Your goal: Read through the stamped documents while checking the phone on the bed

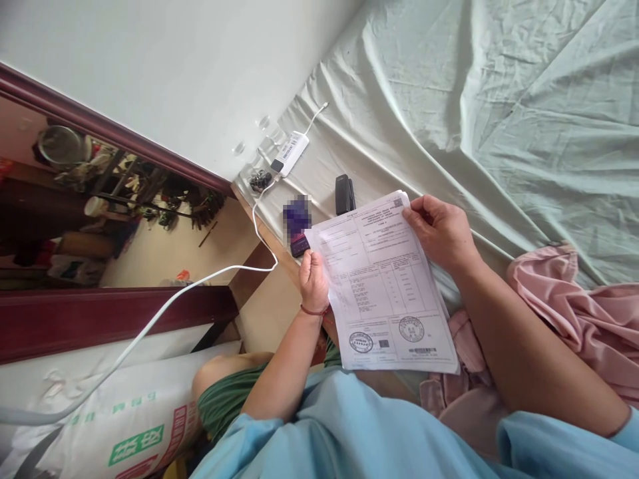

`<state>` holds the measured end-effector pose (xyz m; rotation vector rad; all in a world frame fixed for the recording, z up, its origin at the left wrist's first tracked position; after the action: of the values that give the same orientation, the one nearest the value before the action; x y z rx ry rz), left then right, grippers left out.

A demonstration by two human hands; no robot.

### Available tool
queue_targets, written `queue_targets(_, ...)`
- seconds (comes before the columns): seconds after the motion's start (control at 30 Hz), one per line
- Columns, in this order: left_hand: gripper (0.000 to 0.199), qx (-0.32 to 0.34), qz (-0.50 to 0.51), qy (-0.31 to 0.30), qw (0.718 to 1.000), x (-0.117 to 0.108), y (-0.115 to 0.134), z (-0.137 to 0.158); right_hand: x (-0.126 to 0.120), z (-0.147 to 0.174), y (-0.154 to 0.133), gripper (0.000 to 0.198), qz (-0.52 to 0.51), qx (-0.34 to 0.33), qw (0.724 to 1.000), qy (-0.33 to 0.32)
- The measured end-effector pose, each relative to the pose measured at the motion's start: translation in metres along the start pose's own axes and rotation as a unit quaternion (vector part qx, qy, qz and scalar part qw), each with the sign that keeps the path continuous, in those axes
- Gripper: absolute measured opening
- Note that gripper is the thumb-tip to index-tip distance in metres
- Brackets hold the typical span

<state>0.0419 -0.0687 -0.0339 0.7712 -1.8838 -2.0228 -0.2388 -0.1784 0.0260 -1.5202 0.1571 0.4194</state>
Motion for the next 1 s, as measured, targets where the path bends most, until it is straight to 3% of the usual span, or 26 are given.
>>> queue_targets(0.17,0.054,-0.002,0.002,0.006,1.0,0.0,0.002,0.001,0.003,0.001,0.0,0.025,-0.08,0.03,0.996,-0.033)
queue_targets(0.33,0.061,-0.01,0.02,0.018,1.0,0.001,0.0,0.0,0.011,0.002,0.003,0.036,-0.251,0.09,0.952,-0.15)
queue_targets(0.43,0.065,-0.014,-0.016,0.014,1.0,0.001,0.0,0.001,0.009,0.001,0.006,0.036,-0.259,0.08,0.955,-0.118)
queue_targets(0.57,0.067,0.002,-0.084,0.024,0.996,0.001,0.003,0.005,0.005,0.0,0.007,0.03,-0.168,0.018,0.986,-0.017)
queue_targets(0.63,0.059,0.024,-0.101,0.001,0.995,0.001,0.005,0.007,0.004,0.001,0.005,0.041,-0.101,-0.036,0.994,0.003)
queue_targets(0.77,0.049,0.049,-0.099,-0.042,0.993,0.002,0.006,0.01,0.004,0.004,-0.003,0.044,0.074,-0.138,0.987,0.037)
queue_targets(1.0,0.057,0.022,-0.086,-0.016,0.996,0.002,-0.001,0.01,0.002,0.001,-0.001,0.04,0.182,-0.135,0.973,0.041)
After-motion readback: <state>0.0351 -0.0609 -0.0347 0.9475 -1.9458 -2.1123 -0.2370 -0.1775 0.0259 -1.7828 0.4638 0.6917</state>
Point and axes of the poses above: each hand's wrist, its own z-axis away from the middle knuckle, its own x-axis out of the palm, y = z × x, the point moved 2 cm from there along -z, towards the middle knuckle, and after that the axes turned 4 degrees about -y, right-handed, at the moved point
